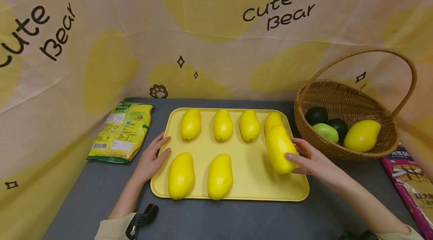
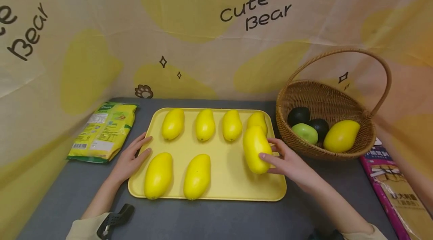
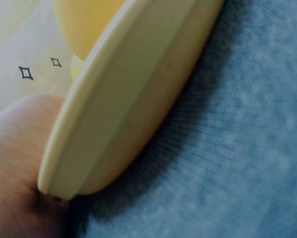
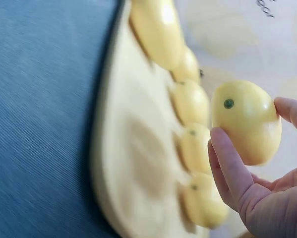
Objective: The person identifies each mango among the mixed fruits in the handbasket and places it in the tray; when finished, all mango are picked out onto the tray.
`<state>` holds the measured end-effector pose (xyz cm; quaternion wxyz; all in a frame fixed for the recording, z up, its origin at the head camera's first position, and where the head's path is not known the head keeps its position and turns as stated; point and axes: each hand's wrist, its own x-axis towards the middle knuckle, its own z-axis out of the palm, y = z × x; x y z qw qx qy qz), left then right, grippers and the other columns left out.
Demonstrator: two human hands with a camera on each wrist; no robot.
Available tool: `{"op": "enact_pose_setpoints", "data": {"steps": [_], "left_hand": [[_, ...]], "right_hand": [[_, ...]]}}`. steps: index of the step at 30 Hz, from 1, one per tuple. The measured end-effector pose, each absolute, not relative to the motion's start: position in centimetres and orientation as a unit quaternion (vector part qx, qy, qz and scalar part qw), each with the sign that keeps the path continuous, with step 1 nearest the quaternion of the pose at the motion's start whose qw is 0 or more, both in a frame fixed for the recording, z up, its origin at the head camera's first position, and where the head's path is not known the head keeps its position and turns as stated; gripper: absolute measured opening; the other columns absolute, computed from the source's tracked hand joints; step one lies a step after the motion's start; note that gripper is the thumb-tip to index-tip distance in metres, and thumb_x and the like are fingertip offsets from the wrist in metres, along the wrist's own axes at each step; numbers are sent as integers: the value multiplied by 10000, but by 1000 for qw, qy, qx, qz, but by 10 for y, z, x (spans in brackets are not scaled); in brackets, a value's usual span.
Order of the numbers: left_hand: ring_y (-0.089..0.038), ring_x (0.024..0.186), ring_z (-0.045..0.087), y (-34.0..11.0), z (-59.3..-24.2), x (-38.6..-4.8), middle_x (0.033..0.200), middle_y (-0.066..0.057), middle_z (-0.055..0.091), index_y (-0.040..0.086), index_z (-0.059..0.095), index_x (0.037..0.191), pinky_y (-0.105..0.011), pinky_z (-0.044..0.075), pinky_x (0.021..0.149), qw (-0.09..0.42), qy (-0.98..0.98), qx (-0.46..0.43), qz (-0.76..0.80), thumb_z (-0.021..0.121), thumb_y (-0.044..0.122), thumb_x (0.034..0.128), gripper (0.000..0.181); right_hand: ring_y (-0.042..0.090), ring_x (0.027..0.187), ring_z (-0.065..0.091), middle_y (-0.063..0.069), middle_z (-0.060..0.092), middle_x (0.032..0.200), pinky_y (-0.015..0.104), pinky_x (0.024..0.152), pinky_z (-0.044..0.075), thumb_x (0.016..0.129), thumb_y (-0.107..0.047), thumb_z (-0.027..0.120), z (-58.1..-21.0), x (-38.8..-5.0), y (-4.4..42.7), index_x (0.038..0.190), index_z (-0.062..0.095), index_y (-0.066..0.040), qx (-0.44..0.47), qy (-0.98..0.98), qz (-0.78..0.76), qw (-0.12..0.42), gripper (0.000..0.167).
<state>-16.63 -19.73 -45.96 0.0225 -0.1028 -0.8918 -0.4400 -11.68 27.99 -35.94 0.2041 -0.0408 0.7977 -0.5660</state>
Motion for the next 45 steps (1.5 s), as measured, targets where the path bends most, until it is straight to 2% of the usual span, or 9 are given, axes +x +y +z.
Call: {"op": "enact_pose_setpoints", "data": {"steps": [6,12,18,25,29,32,35,42,45], "left_hand": [[-397,1426,240,-197,-458,-166,1571,-165,268,31,479,1432,-586,254,1101,20,-892,-101,-440,546,239,1015,471],[-395,1426,242,-197,-457,-166,1572,-166,266,32,475,1435,-587,250,1102,19,-894,-100,-437,547,247,1015,477],[-395,1423,249,-198,-456,-166,1571,-166,271,27,481,1430,-592,244,1101,23,-894,-102,-436,550,237,1013,472],[-394,1425,244,-198,-458,-166,1574,-159,267,36,482,1431,-595,242,1100,22,-894,-104,-436,546,243,1015,469],[-397,1423,246,-198,-459,-166,1572,-163,269,39,489,1427,-594,250,1097,24,-892,-107,-438,549,239,1014,463],[-401,1420,251,-198,-459,-166,1569,-169,273,34,494,1422,-596,254,1094,27,-891,-110,-439,551,231,1013,457],[-407,1417,255,-198,-459,-166,1566,-174,276,28,497,1418,-600,254,1091,29,-891,-113,-439,552,223,1012,454],[-399,1420,253,-197,-459,-166,1569,-165,275,35,496,1421,-591,255,1097,27,-892,-109,-439,554,228,1011,457],[-397,1421,254,-197,-459,-166,1568,-167,275,33,496,1420,-589,253,1098,27,-892,-107,-438,555,226,1011,457]], "right_hand": [[286,1012,579,258,308,1314,423,807,564,952,-304,636,-380,-113,258,1509,216,-94,-32,796,-555,238,728],[263,946,575,190,403,1185,400,738,577,932,-352,661,-392,-110,243,1504,265,-157,-32,815,-526,244,723],[186,792,569,97,532,1043,290,640,536,906,-418,674,-399,-107,234,1490,298,-136,-78,878,-434,187,750],[112,669,518,6,555,933,242,580,443,875,-480,683,-403,-105,227,1470,329,-171,-116,927,-337,117,758],[124,751,515,11,554,998,278,639,436,839,-538,696,-407,-104,226,1487,328,-179,-133,939,-308,81,827],[181,959,546,53,542,1225,384,795,480,831,-554,697,-411,-104,227,1513,315,-219,-157,939,-302,51,850],[231,1136,510,55,459,1425,502,931,440,848,-517,694,-413,-106,229,1519,331,-245,-186,932,-308,36,810],[152,1007,537,36,532,1319,431,875,463,854,-515,688,-414,-105,228,1457,417,-168,-170,930,-320,57,747],[155,1010,534,31,534,1300,427,870,459,843,-521,699,-414,-104,226,1444,425,-163,-162,931,-324,55,751]]}}
